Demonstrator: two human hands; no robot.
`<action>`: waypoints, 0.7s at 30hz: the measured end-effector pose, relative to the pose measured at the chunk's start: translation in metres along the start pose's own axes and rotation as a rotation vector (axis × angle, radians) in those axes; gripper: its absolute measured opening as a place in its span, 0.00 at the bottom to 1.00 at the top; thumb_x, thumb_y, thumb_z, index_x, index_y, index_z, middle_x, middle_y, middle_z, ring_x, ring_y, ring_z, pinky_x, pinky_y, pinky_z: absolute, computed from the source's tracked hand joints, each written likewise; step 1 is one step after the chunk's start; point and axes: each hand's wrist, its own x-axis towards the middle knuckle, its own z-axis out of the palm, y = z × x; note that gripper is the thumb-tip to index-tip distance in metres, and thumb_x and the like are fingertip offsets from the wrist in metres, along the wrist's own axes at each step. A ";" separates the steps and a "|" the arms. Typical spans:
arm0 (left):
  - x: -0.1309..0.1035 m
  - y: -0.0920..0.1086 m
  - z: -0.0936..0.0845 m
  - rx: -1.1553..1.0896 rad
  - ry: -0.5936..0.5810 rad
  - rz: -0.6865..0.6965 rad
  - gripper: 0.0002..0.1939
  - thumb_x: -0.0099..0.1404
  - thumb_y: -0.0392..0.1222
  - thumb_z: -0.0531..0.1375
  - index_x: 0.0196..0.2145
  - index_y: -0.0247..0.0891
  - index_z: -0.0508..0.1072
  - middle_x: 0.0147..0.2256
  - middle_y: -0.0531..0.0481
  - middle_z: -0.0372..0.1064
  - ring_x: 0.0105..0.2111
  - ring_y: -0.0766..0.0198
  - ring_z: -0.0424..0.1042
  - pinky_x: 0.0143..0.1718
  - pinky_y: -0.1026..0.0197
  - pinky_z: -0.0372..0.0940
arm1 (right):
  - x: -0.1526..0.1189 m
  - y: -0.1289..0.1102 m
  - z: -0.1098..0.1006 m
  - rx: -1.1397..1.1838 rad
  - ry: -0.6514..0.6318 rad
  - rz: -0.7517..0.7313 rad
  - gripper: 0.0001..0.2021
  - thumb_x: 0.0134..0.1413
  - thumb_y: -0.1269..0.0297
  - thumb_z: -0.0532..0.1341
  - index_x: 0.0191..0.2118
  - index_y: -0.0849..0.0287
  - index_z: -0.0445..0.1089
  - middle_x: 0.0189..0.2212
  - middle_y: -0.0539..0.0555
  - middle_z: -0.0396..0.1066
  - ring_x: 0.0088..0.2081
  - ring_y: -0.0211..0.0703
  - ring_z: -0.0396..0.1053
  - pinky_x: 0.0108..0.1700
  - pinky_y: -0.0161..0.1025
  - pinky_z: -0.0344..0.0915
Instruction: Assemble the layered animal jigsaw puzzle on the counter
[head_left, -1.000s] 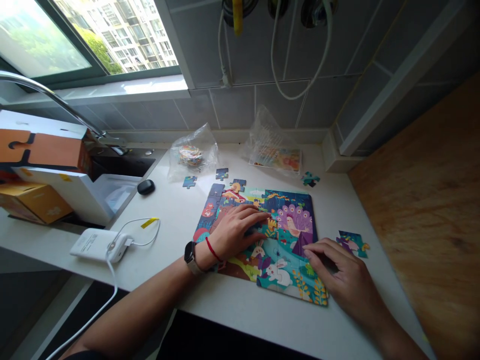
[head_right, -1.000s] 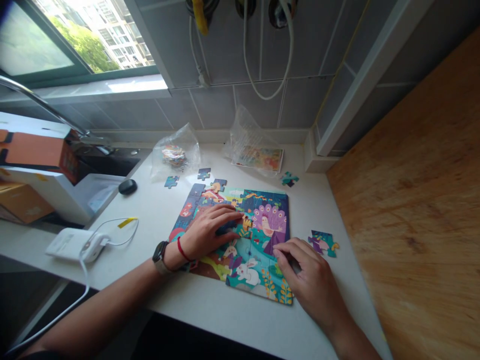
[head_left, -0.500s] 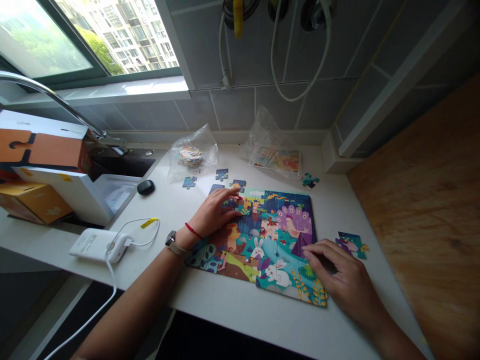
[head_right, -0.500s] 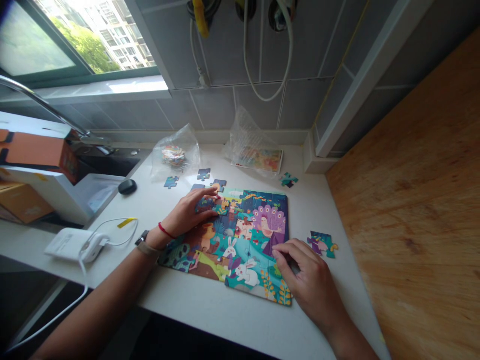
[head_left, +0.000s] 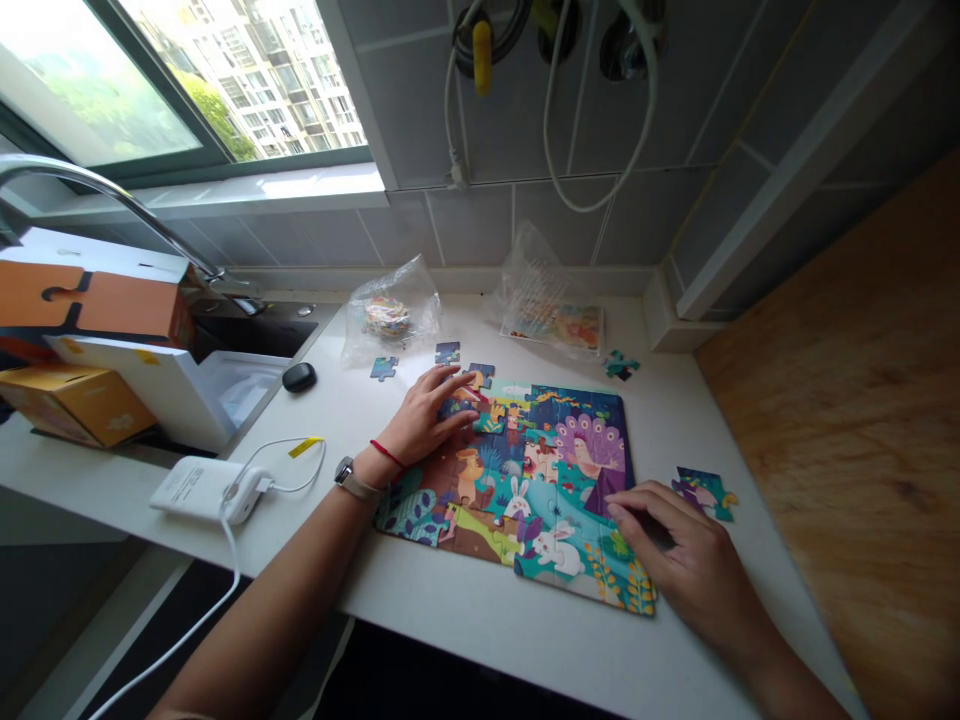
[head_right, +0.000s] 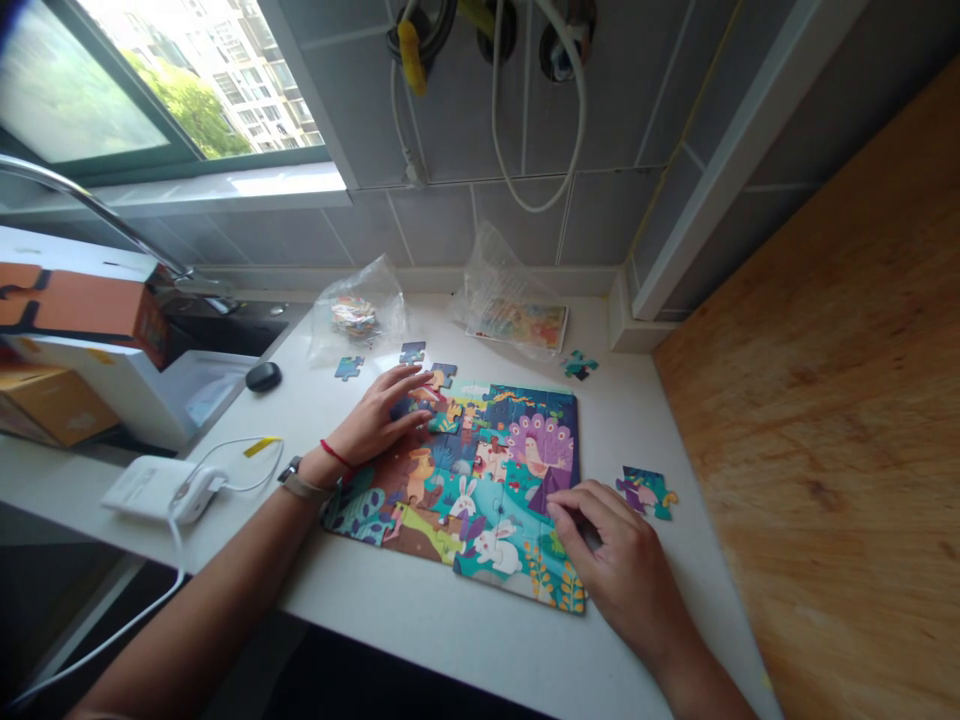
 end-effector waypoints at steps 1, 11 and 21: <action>0.000 -0.001 0.001 0.027 -0.005 -0.019 0.25 0.76 0.55 0.61 0.65 0.46 0.72 0.67 0.38 0.65 0.69 0.43 0.62 0.70 0.34 0.60 | 0.000 0.000 0.000 0.000 -0.003 0.000 0.10 0.71 0.56 0.62 0.38 0.52 0.78 0.36 0.51 0.79 0.36 0.45 0.78 0.38 0.37 0.71; 0.023 -0.011 0.001 0.045 0.011 -0.063 0.25 0.75 0.47 0.61 0.66 0.39 0.70 0.63 0.38 0.72 0.67 0.43 0.67 0.69 0.38 0.64 | 0.001 0.000 0.000 0.010 -0.005 -0.006 0.09 0.70 0.58 0.62 0.38 0.52 0.78 0.35 0.50 0.79 0.36 0.43 0.78 0.39 0.36 0.71; 0.049 -0.022 0.006 -0.042 -0.024 0.080 0.19 0.74 0.44 0.61 0.60 0.40 0.73 0.55 0.40 0.78 0.56 0.52 0.77 0.61 0.45 0.71 | 0.001 0.000 0.001 0.010 -0.001 0.005 0.11 0.71 0.56 0.62 0.38 0.52 0.78 0.35 0.52 0.79 0.36 0.45 0.78 0.38 0.38 0.72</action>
